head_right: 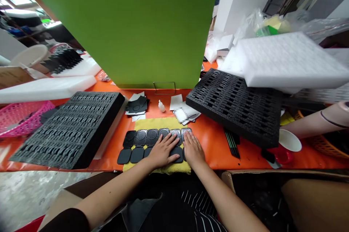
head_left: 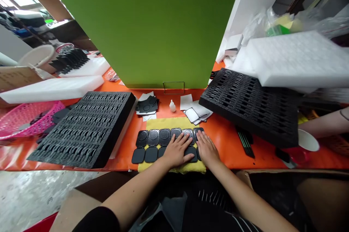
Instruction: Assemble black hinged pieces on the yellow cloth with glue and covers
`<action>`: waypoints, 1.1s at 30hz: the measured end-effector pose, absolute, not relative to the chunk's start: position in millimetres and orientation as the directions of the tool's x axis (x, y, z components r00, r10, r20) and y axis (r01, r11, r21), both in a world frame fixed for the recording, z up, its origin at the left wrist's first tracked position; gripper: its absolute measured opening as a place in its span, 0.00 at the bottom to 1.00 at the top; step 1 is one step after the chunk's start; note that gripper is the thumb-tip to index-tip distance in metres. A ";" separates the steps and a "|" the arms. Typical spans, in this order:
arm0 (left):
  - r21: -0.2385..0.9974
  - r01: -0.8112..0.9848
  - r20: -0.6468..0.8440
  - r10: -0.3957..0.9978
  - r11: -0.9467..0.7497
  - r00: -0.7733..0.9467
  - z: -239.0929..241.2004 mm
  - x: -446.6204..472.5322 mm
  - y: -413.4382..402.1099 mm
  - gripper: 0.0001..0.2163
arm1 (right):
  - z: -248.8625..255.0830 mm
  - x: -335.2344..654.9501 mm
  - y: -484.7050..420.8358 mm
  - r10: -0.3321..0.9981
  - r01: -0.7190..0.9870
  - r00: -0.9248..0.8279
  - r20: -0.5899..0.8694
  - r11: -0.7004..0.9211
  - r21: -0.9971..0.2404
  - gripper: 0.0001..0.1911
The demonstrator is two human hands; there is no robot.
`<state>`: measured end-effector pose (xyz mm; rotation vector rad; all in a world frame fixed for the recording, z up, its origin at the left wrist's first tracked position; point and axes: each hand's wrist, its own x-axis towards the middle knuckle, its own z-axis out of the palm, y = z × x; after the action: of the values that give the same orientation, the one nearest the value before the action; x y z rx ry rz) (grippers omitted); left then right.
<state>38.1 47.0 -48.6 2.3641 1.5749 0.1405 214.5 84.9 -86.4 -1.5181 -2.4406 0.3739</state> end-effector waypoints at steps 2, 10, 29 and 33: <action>0.327 0.878 -0.076 0.916 -0.351 0.394 -48.9 38.6 47.3 0.31 | -85.8 217.2 85.4 0.899 0.830 -0.434 0.066 0.427 -0.359 0.24; 0.474 0.808 0.120 0.934 -0.351 0.336 -17.0 1.7 25.3 0.29 | -39.3 177.7 98.1 0.983 0.576 -0.117 0.139 0.181 -0.797 0.22; 0.696 0.687 0.035 0.965 -0.210 0.260 -4.3 -60.3 -64.3 0.14 | -24.4 66.3 178.8 0.851 -0.324 -0.152 -0.503 -0.524 -0.788 0.07; 0.645 0.694 0.083 0.932 -0.320 0.352 -6.4 -18.7 -47.5 0.14 | -30.3 133.1 140.6 0.885 -0.333 -0.057 -0.462 -0.453 -0.827 0.10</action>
<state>-18.7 -47.5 -6.4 2.1110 1.4120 0.6173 133.1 140.6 -30.3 -1.2824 -0.6585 1.6721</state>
